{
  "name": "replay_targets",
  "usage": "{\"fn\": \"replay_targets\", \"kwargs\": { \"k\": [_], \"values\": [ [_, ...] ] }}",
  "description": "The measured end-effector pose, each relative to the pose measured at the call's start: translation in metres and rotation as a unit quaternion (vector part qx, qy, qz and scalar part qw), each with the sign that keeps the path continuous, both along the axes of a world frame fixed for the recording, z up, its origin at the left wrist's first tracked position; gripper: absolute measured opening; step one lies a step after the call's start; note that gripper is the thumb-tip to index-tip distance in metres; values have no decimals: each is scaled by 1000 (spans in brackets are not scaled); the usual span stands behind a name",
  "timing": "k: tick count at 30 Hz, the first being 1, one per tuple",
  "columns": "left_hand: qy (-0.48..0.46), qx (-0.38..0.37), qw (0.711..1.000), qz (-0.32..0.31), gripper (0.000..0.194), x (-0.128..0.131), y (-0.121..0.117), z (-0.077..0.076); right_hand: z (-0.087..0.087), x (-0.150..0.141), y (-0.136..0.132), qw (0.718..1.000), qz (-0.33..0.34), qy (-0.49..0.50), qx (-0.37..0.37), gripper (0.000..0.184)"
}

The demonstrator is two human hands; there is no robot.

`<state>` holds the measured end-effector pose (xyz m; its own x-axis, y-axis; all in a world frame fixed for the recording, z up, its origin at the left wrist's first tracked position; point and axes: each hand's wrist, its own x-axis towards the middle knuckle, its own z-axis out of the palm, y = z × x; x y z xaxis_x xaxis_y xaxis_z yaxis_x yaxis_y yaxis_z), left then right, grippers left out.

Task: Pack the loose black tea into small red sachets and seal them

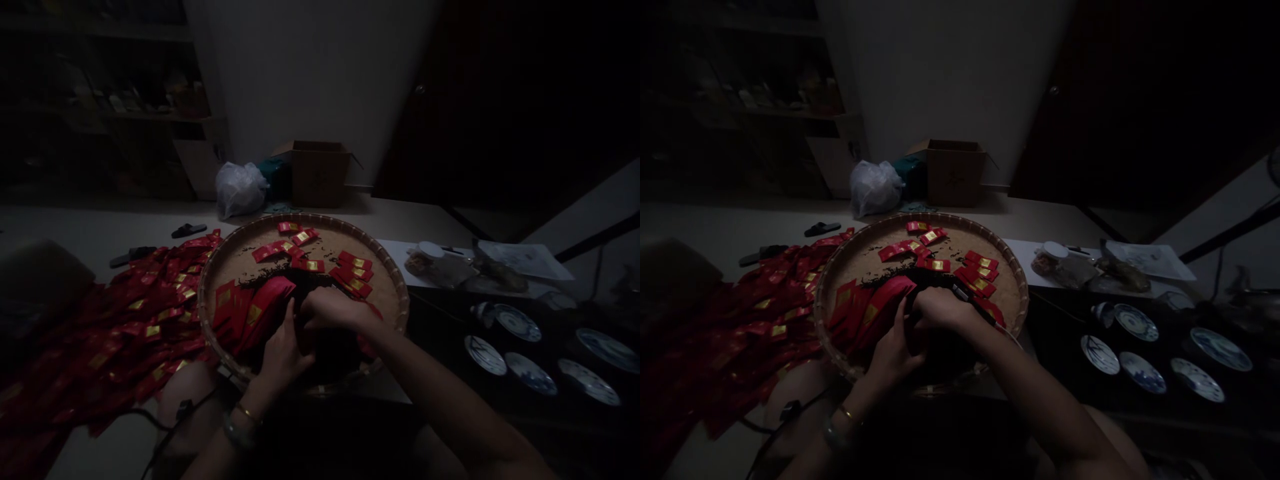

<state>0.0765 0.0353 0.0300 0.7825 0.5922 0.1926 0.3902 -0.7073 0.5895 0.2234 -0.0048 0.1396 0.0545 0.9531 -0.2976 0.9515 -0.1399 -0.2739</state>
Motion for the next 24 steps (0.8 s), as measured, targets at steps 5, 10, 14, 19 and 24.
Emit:
{"fn": "replay_targets", "kwargs": {
  "k": [5, 10, 14, 19, 24],
  "values": [
    [-13, 11, 1000, -10, 102, 1, -2, -4, -1, -12, 6, 995, -35, -70, -54, 23],
    [-51, -1, 998, -30, 73, -3, 4, -2, -9, -7, 5, 997, -42, -48, -45, 22],
    [-28, -26, 995, -87, 35, -11, 16, 7, -14, 3, 2, 999, -14, 5, -31, 25],
    [30, -54, 990, -127, 17, -16, 22, 27, -17, -1, 3, 998, -24, -48, -27, 32],
    [43, -84, 983, -155, 20, -20, 23, 30, -18, -5, 3, 999, -32, -42, -5, 35]
  ]
}}
